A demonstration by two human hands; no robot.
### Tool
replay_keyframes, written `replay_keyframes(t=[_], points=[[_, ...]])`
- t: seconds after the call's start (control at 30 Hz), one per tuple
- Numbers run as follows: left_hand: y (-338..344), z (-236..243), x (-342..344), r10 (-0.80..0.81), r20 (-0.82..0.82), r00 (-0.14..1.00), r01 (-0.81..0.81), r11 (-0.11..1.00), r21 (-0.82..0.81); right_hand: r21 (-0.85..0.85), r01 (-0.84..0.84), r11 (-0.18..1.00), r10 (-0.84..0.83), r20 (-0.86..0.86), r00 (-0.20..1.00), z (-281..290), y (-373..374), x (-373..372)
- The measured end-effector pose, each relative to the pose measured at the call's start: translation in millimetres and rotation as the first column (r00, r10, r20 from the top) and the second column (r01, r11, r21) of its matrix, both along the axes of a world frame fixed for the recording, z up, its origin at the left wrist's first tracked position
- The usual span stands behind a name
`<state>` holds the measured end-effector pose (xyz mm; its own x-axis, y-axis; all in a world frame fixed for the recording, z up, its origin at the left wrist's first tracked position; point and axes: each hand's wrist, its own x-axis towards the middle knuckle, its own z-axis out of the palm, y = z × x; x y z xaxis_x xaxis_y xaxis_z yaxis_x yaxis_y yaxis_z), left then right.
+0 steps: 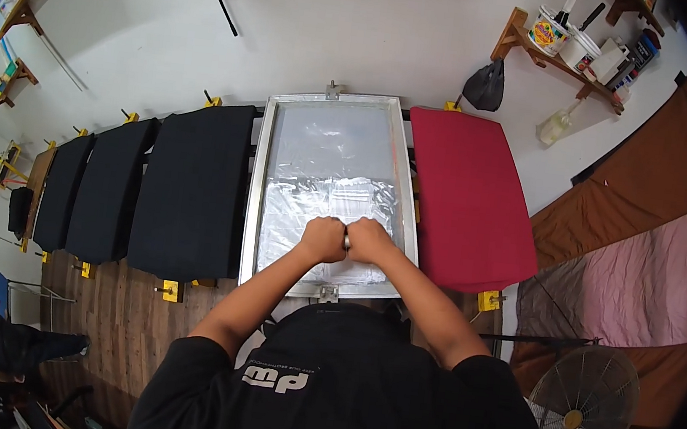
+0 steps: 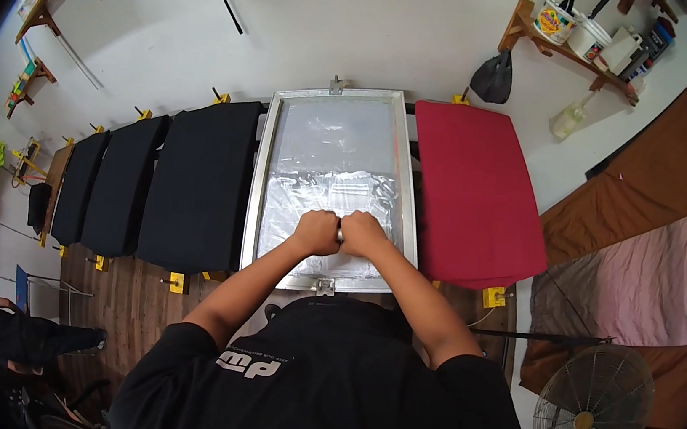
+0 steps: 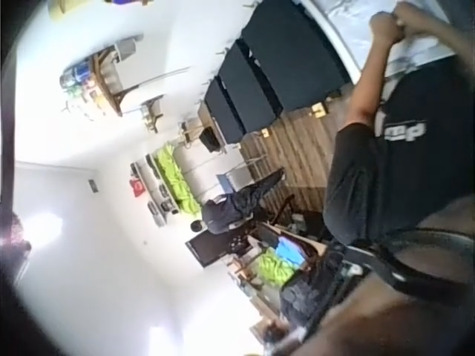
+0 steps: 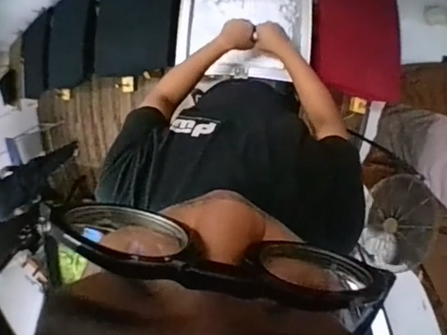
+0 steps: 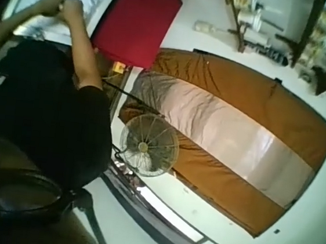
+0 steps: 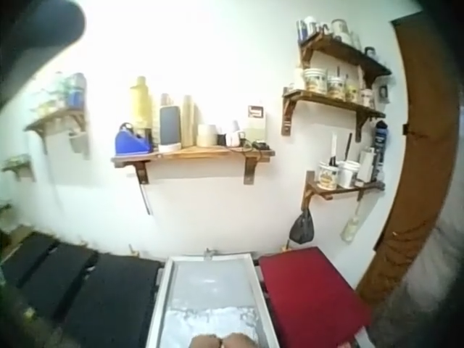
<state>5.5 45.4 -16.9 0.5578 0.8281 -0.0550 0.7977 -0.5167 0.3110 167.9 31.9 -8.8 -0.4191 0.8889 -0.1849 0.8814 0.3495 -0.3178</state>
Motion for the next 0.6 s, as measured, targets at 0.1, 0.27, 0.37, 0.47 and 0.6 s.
replay_keyframes(t=[0.1, 0.27, 0.37, 0.47, 0.6], points=[[-23.4, 1.0, -5.1, -0.08, -0.074, 0.994, 0.069, 0.989, -0.132, -0.083, -0.078, 0.993, 0.081, 0.03, 0.996, -0.8, -26.5, 1.5], [-53.8, 13.9, -9.4, -0.133, -0.058, 0.989, 0.115, 0.962, -0.248, -0.121, -0.108, 0.987, 0.109, -0.003, 0.994, 3.5, -55.6, -0.8], [-47.6, 18.5, -9.3, -0.086, -0.117, 0.989, 0.04, 0.936, -0.349, -0.185, -0.134, 0.974, 0.132, -0.025, 0.991, 8.4, -44.8, 1.0], [-30.3, 16.0, -5.6, -0.022, -0.122, 0.992, -0.015, 0.954, -0.298, -0.187, -0.096, 0.978, 0.098, 0.001, 0.995, 11.5, -25.3, 4.7], [-26.7, -3.7, 0.8, 0.079, 0.129, 0.989, -0.094, 0.989, 0.111, 0.024, 0.032, 0.999, -0.031, -0.06, 0.998, -2.8, -20.8, 2.9]])
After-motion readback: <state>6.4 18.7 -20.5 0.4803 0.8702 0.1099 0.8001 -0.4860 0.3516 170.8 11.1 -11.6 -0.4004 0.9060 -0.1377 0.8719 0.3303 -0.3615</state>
